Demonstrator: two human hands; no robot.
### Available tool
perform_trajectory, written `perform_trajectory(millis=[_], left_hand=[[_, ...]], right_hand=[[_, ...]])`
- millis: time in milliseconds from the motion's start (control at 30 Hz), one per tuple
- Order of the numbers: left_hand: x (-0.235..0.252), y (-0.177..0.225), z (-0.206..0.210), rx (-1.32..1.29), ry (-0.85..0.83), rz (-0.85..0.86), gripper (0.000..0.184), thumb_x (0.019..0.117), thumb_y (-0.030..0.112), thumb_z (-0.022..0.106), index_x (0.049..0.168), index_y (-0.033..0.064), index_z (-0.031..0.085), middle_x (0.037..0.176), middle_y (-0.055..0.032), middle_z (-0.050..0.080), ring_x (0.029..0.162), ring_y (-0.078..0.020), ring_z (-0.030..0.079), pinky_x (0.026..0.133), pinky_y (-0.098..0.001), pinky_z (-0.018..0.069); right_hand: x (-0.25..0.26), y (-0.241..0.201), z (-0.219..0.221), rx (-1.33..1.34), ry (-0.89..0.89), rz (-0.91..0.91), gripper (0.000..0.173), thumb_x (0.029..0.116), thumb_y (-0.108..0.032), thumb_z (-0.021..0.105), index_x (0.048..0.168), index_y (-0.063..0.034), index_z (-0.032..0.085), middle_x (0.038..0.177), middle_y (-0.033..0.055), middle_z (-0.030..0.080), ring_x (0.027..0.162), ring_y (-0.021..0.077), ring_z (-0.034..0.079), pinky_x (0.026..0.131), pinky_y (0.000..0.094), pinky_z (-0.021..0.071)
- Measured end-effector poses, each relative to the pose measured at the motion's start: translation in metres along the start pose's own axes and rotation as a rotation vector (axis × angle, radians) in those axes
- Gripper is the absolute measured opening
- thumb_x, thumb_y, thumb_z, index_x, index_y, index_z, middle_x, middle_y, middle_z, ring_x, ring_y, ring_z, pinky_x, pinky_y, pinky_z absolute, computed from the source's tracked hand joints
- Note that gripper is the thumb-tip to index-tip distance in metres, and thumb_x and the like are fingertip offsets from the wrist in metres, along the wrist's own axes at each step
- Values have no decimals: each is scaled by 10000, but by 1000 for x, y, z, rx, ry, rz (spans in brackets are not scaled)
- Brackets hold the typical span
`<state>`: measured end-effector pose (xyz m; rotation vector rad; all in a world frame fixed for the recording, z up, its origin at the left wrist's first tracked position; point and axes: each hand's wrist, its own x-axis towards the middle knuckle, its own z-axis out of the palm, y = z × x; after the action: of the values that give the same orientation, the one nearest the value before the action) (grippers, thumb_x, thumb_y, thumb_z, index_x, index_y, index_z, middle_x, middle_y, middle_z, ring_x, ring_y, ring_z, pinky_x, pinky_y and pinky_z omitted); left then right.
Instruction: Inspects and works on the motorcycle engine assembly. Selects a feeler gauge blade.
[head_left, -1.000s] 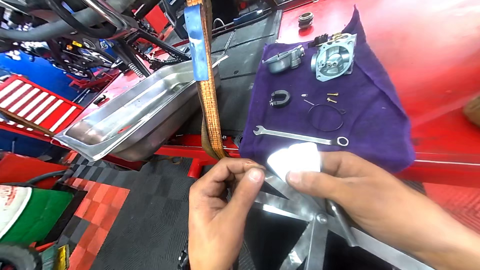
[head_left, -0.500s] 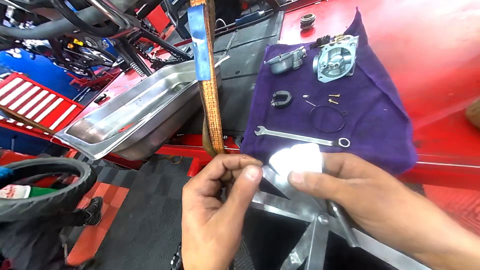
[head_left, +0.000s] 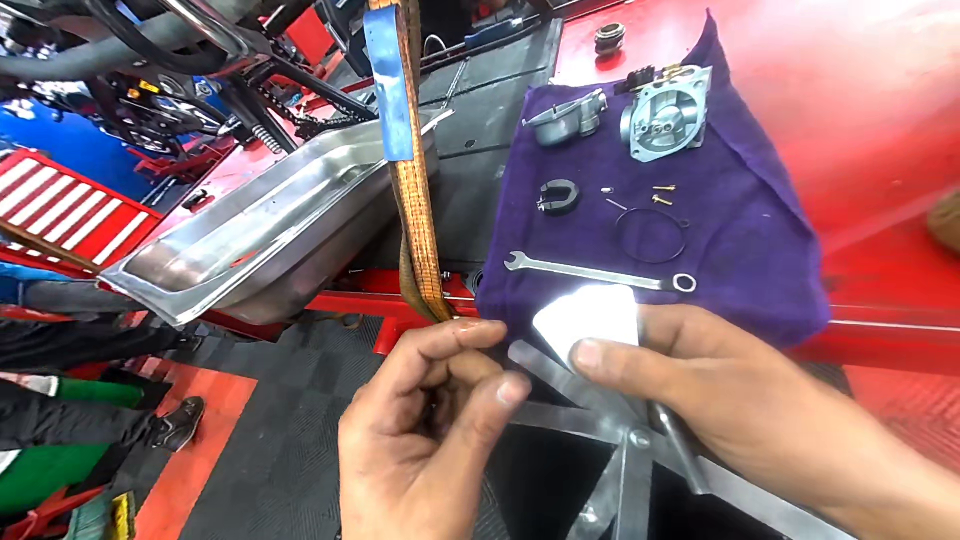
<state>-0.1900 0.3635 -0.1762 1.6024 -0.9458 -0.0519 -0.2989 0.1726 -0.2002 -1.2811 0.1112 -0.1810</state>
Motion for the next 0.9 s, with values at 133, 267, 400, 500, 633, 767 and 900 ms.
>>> perform_trajectory(millis=[133,267,400,500,633,767,900], left_hand=[[0,-1,-1,55,-34,-33,357,952,222,739,1272,72,685,792,0,681,619,-76,582,547,-189,493],[1,-1,1,62,-86,-57,372,953,194,734,1298,64,681,796,-16,687,618,-97,598,551,-213,521],[3,-5,2,12,-107,-65,241,943,198,748,1141,61,744,797,-34,698,635,-99,621,567,-219,540],[4,-7,3,-40,-90,-74,150,932,199,760,1001,66,755,796,-40,699,643,-83,623,576,-201,536],[8,-8,4,-62,-105,-49,152,957,184,729,1032,56,760,823,-48,706,664,-86,631,595,-204,543],[10,-7,5,-61,-98,-31,137,963,170,719,1007,50,767,843,-58,717,685,-94,646,611,-215,555],[13,-7,5,-90,-103,-1,151,973,160,711,1011,26,768,860,-60,720,693,-77,634,614,-207,542]], right_hand=[[0,0,0,-12,4,-8,199,1042,-230,609,981,-102,748,778,81,682,644,124,637,551,229,537],[0,1,0,3,-3,-13,202,1046,-228,604,995,-97,749,790,86,687,657,133,647,567,235,549],[0,2,-1,11,-7,-21,198,1041,-220,610,986,-88,747,787,90,685,651,130,642,563,232,546],[0,2,-1,14,-6,-26,189,1040,-218,614,994,-91,746,789,84,685,655,123,642,567,228,545],[1,3,-1,-9,0,-34,186,1035,-216,618,977,-96,748,782,77,682,654,119,639,563,227,539],[2,5,-2,14,5,-43,182,1028,-232,636,996,-99,757,816,85,695,696,131,660,609,246,566],[4,8,-4,76,-14,-73,181,1028,-231,642,1021,-92,758,885,69,727,777,112,690,700,258,593]])
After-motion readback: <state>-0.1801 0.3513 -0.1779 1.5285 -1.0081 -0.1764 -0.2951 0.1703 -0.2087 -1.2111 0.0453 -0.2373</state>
